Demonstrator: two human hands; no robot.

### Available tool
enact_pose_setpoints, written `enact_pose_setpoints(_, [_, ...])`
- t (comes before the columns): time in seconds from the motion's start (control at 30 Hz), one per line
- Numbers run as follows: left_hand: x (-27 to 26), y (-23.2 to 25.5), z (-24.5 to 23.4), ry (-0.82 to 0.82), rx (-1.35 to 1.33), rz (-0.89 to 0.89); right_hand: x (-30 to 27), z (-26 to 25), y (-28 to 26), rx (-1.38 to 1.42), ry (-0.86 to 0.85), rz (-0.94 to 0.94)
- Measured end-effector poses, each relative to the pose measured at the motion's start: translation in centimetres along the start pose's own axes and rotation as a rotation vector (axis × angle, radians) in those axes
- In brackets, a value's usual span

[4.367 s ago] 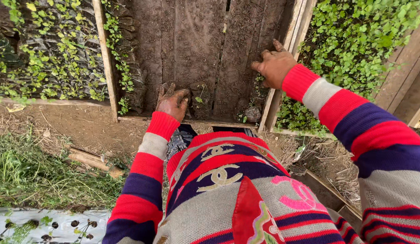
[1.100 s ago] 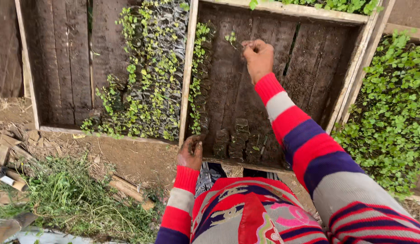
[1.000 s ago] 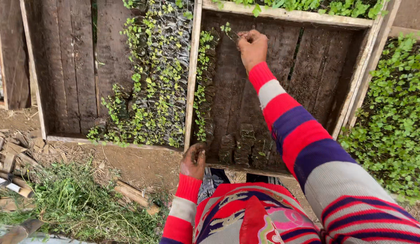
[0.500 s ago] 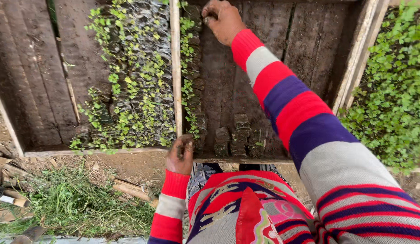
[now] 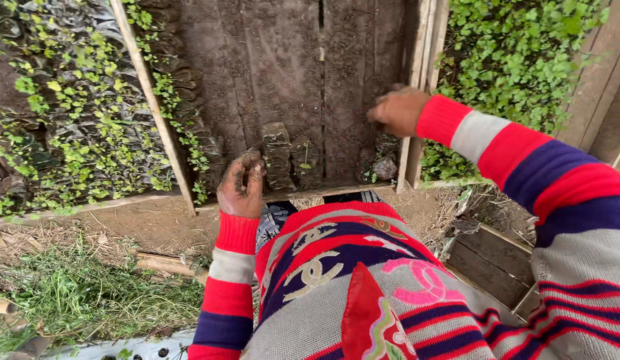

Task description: The person pulls small seedlings from a wooden tray and places them into rows of soil in another wooden tray by hand.

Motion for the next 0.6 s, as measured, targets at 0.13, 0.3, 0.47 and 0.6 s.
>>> enact_pose_setpoints(0.13, [-1.7,1.7,3.7,-0.017,0.007,0.039,-1.9,2.2,-2.4,-0.159,-0.015,-0.018])
enact_pose_setpoints(0.3, [-3.8,2.7,5.8,-0.035,-0.043,0.008,-1.0,5.0,-3.4,-0.109,0.058,-0.006])
enact_pose_setpoints(0.47, [-5.8,1.9,6.0,-0.033,-0.034,-0.008,-0.7,5.3,-2.8,-0.082,0.085,-0.029])
enact_pose_setpoints(0.6, [-6.7,0.5,6.8,-0.021,-0.132,-0.04,0.8,4.9,-1.0,0.073,0.031,-0.016])
Point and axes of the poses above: each hand's wrist, its own x-axis towards the middle knuckle, its own z-axis out of the palm, y = z × x, the point moved 4 cm from there along x, towards the middle knuckle, and after that the axes turned 1 degree about x, right-handed, at the moved point
